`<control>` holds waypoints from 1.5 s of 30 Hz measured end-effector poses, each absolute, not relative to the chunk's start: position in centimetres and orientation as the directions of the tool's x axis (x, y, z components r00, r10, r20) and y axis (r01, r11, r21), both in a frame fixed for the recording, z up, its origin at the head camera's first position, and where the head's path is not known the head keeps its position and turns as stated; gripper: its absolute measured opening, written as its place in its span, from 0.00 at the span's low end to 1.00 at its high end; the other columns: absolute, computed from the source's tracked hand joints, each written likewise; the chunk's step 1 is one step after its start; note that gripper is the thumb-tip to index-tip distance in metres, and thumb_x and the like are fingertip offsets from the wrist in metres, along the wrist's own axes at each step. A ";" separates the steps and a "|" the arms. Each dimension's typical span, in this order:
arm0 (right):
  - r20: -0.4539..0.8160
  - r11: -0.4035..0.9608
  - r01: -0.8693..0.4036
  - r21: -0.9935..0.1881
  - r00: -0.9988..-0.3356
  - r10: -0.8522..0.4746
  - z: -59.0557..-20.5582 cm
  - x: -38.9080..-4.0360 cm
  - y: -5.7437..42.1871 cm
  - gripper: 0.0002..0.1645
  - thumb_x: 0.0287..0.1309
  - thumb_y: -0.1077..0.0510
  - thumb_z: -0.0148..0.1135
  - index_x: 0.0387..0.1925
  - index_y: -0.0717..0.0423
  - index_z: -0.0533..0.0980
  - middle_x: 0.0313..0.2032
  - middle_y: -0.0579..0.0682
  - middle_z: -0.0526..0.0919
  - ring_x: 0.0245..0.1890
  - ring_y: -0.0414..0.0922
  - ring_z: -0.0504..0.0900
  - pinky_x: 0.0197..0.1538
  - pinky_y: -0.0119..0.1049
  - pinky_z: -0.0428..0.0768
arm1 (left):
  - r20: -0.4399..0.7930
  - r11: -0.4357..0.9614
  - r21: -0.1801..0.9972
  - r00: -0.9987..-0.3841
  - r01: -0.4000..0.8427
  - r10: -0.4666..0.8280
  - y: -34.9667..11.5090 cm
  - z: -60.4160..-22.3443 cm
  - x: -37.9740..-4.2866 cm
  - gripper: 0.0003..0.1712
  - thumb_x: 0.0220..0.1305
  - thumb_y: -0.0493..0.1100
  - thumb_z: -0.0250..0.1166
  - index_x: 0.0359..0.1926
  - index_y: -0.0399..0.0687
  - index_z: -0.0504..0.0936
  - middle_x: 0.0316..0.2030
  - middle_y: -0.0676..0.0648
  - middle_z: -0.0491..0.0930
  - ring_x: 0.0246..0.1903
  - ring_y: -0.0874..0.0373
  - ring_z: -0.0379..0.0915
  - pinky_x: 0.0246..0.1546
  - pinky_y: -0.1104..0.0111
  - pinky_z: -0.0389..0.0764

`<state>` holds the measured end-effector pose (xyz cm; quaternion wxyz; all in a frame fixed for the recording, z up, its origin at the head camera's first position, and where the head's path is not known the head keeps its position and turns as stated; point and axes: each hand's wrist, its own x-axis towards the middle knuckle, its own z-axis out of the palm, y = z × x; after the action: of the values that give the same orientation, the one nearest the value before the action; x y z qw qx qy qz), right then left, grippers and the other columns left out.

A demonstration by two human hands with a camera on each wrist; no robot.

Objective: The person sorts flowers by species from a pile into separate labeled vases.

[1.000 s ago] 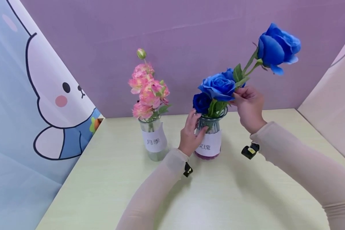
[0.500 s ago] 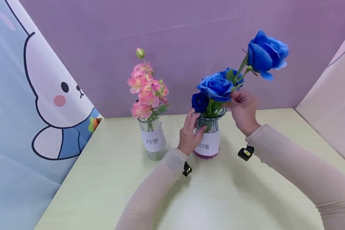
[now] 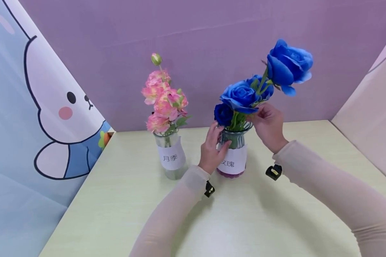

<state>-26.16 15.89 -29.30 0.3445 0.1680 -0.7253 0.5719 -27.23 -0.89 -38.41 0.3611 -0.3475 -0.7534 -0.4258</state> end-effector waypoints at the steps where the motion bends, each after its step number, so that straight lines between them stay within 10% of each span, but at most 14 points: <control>1: 0.705 0.309 -0.645 -0.699 -0.695 0.143 -29.3 -26.2 16.0 0.04 0.53 0.77 0.59 0.24 0.76 0.76 0.15 0.31 0.74 0.13 0.31 0.69 0.19 0.21 0.71 | 0.839 0.396 0.390 -0.498 0.831 0.219 -0.9 -38.4 -27.3 0.30 0.58 0.33 0.68 0.58 0.39 0.63 0.64 0.32 0.61 0.51 0.40 0.76 0.51 0.70 0.77; 5: 0.742 0.355 -0.676 -0.646 -0.666 0.083 -29.3 -26.2 16.1 0.02 0.51 0.77 0.61 0.29 0.75 0.80 0.17 0.31 0.77 0.12 0.31 0.68 0.17 0.21 0.69 | 0.845 0.389 0.376 -0.484 0.841 0.229 -0.9 -38.4 -27.4 0.30 0.58 0.33 0.68 0.58 0.37 0.63 0.63 0.31 0.61 0.52 0.40 0.76 0.51 0.69 0.77; 12: 0.764 0.385 -0.723 -0.574 -0.642 -0.066 -29.2 -26.4 16.2 0.11 0.53 0.74 0.63 0.41 0.72 0.81 0.28 0.63 0.85 0.20 0.31 0.77 0.28 0.19 0.78 | 0.860 0.364 0.357 -0.454 0.861 0.232 -1.1 -38.2 -27.5 0.31 0.57 0.30 0.67 0.58 0.38 0.62 0.63 0.30 0.61 0.52 0.38 0.75 0.51 0.68 0.78; 19: 0.779 0.482 -0.729 -0.486 -0.612 -0.139 -29.0 -26.8 16.0 0.14 0.50 0.71 0.69 0.41 0.69 0.82 0.36 0.59 0.86 0.38 0.51 0.86 0.44 0.20 0.78 | 0.871 0.358 0.337 -0.433 0.871 0.233 -1.2 -38.4 -27.7 0.32 0.57 0.29 0.67 0.58 0.37 0.61 0.62 0.30 0.61 0.51 0.38 0.75 0.50 0.65 0.79; 28: 0.868 0.485 -0.799 -0.356 -0.475 -0.145 -30.5 -27.1 15.8 0.21 0.43 0.75 0.68 0.44 0.72 0.77 0.41 0.64 0.83 0.43 0.55 0.79 0.54 0.44 0.77 | 0.835 0.366 0.397 -0.497 0.841 0.235 -1.4 -38.9 -27.7 0.34 0.60 0.32 0.66 0.64 0.37 0.60 0.63 0.33 0.63 0.52 0.40 0.76 0.50 0.64 0.79; 38: 0.706 0.426 -0.615 -0.663 -0.703 0.083 -31.3 -26.3 16.4 0.11 0.43 0.76 0.65 0.34 0.73 0.78 0.26 0.53 0.82 0.28 0.31 0.73 0.33 0.22 0.71 | 0.851 0.392 0.374 -0.479 0.840 0.215 -1.3 -39.3 -27.7 0.30 0.57 0.32 0.68 0.57 0.36 0.64 0.62 0.29 0.63 0.50 0.39 0.77 0.50 0.69 0.78; 45: 0.565 0.024 -0.568 -0.823 -0.812 0.146 -29.3 -26.2 16.7 0.14 0.56 0.73 0.58 0.27 0.52 0.77 0.22 0.38 0.81 0.23 0.34 0.76 0.33 0.24 0.78 | 0.866 0.359 0.352 -0.447 0.864 0.224 -1.0 -38.8 -27.8 0.30 0.55 0.30 0.68 0.56 0.35 0.64 0.61 0.30 0.63 0.50 0.39 0.77 0.50 0.66 0.79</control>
<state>-26.18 16.72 -29.27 0.2623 0.1583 -0.6657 0.6804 -27.75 -0.97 -38.75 0.3737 -0.3702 -0.7348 -0.4281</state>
